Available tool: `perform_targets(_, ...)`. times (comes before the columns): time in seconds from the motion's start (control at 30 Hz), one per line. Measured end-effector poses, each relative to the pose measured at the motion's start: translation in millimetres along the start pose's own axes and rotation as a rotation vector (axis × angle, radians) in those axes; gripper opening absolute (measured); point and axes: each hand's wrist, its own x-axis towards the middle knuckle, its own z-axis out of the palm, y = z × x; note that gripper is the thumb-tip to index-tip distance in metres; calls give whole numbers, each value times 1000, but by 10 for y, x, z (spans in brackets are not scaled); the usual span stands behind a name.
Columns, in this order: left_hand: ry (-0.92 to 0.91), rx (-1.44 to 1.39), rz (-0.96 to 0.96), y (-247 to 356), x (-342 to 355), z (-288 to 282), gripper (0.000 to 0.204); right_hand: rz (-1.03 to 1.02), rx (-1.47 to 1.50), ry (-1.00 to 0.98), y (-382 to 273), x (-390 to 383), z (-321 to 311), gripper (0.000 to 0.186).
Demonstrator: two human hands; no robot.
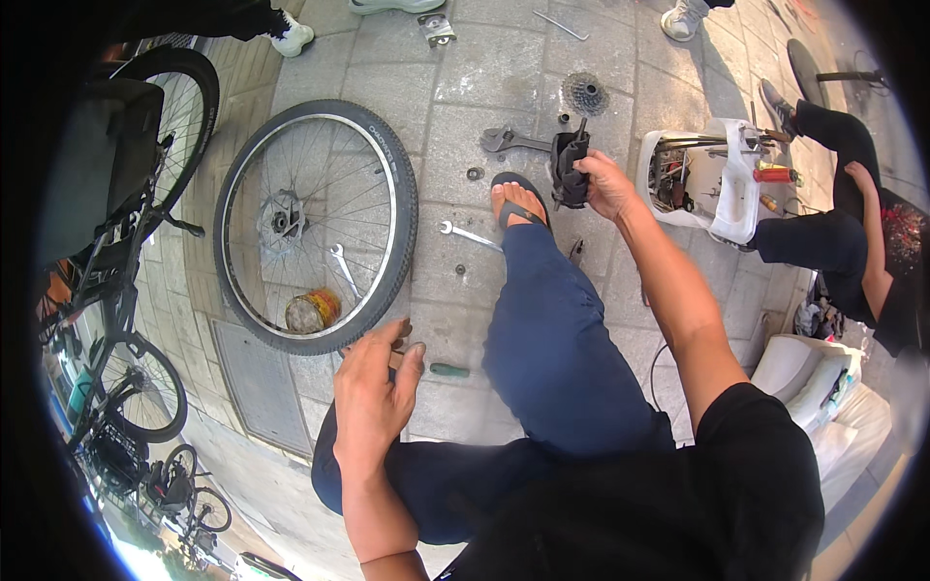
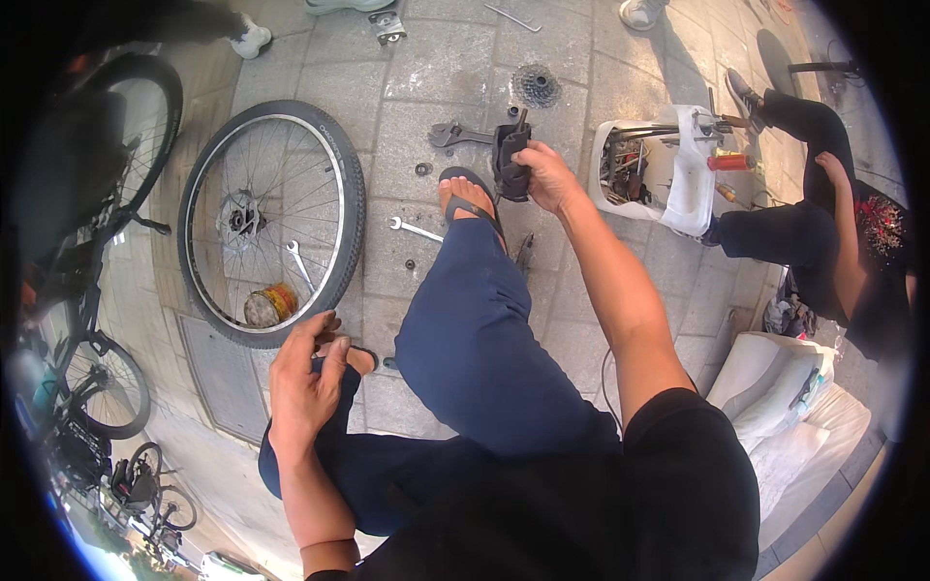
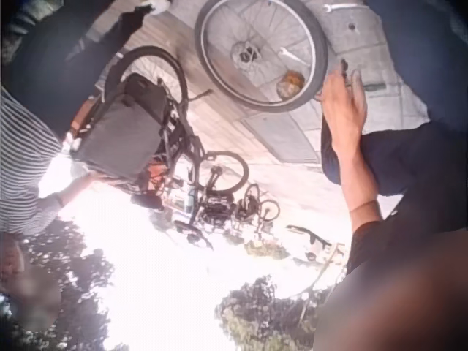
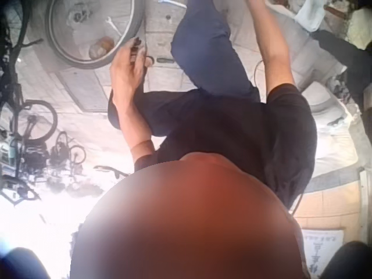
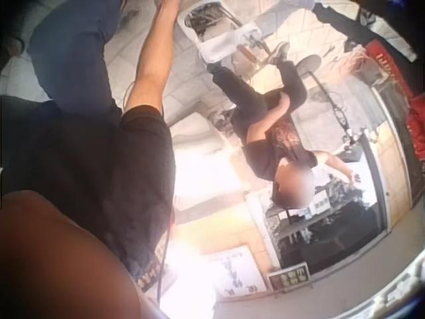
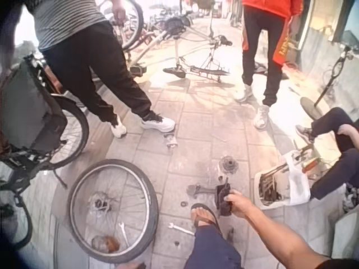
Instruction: The person sits on the ground and cleans the hub of a bicycle wheel with a cloth. They then remove the inner tube from the tire, inspect it, and use a T-handle tool to adjust the valve stem. The person continues to manipulate the inner tube and valve while seated.
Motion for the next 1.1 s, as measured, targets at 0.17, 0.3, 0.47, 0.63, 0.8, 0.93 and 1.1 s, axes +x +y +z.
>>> perform_targets(0.17, 269, -195, 53, 266, 75, 0, 34, -231, 231, -478, -595, -627, 1133, 46)
perform_targets(0.3, 456, -366, 35, 453, 129, -35, 39, -269, 263, -686, -812, -1343, 2010, 53)
perform_targets(0.47, 621, -431, 89, 503, -83, -223, 37, -271, 138, -882, -854, -2083, 2683, 52)
perform_targets(0.63, 797, -467, 138, 407, -367, -386, 29, -267, 109, -956, -782, -2417, 3076, 49)
perform_targets(0.8, 923, -454, 135, 263, -584, -517, 23, -225, 46, -1075, -693, -2498, 3437, 51)
perform_targets(0.93, 1061, -415, 101, 132, -691, -604, 21, -109, 67, -1307, -649, -2533, 3628, 55)
perform_targets(1.1, 1217, -214, 126, -3, -665, -608, 16, -238, -138, -1204, -408, -2510, 3834, 76)
